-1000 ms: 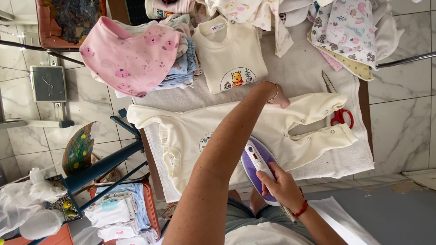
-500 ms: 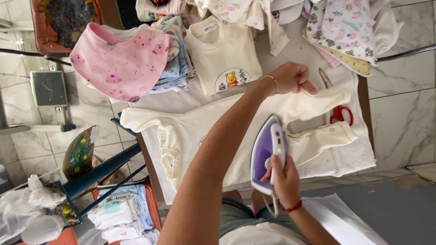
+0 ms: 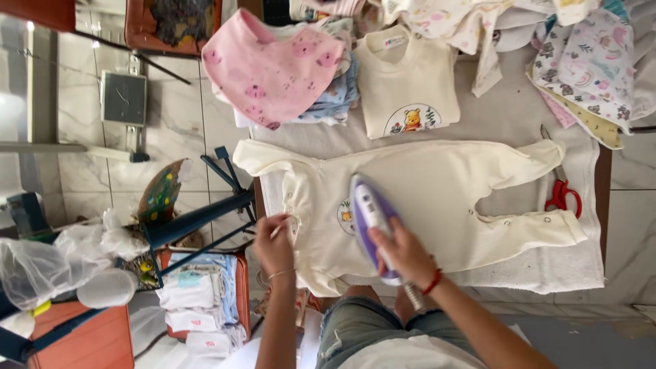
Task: Ironing and folding baby onesies on a work table
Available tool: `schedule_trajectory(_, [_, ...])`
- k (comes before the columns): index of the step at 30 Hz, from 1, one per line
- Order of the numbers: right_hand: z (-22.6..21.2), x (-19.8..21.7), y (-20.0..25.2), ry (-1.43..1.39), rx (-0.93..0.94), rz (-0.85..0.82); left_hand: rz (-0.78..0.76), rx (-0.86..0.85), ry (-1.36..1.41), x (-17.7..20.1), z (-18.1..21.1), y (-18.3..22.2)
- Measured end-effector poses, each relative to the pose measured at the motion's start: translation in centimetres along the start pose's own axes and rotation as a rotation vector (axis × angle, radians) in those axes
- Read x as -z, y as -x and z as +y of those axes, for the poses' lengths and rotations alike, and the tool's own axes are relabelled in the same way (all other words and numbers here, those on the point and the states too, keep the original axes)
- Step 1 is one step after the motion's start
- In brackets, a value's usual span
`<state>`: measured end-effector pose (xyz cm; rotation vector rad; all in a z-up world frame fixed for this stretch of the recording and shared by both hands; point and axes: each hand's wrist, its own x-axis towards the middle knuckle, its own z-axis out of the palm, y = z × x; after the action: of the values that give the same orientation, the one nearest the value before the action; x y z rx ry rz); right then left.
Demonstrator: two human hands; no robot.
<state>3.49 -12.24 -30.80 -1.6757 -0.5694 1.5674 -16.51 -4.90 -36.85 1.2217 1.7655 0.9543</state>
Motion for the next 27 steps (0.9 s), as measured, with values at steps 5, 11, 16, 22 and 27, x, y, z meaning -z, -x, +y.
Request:
schedule_trajectory(5, [2.8, -2.7, 0.4, 0.388, 0.000, -0.056, 0.169, 0.171, 0.052, 4.8, -3.5, 2.3])
schedule_trajectory(11, [1.6, 3.5, -1.0, 0.472, 0.085, 0.315, 0.067, 0.292, -0.053, 4.1, -4.6, 5.1])
schedule_trajectory(16, [-0.2, 6.1, 2.3, 0.442, -0.069, 0.268, 0.168, 0.326, -0.138, 3.9, -4.0, 8.0])
schedule_trajectory(22, [7.1, 8.0, 3.0, 1.554, 0.339, -0.362, -0.032, 0.560, -0.169, 5.4, -6.5, 10.1])
schedule_trajectory(27, [2.1, -1.6, 1.5, 1.353, 0.488, -0.308, 0.192, 0.420, -0.100, 6.9, -12.2, 10.6])
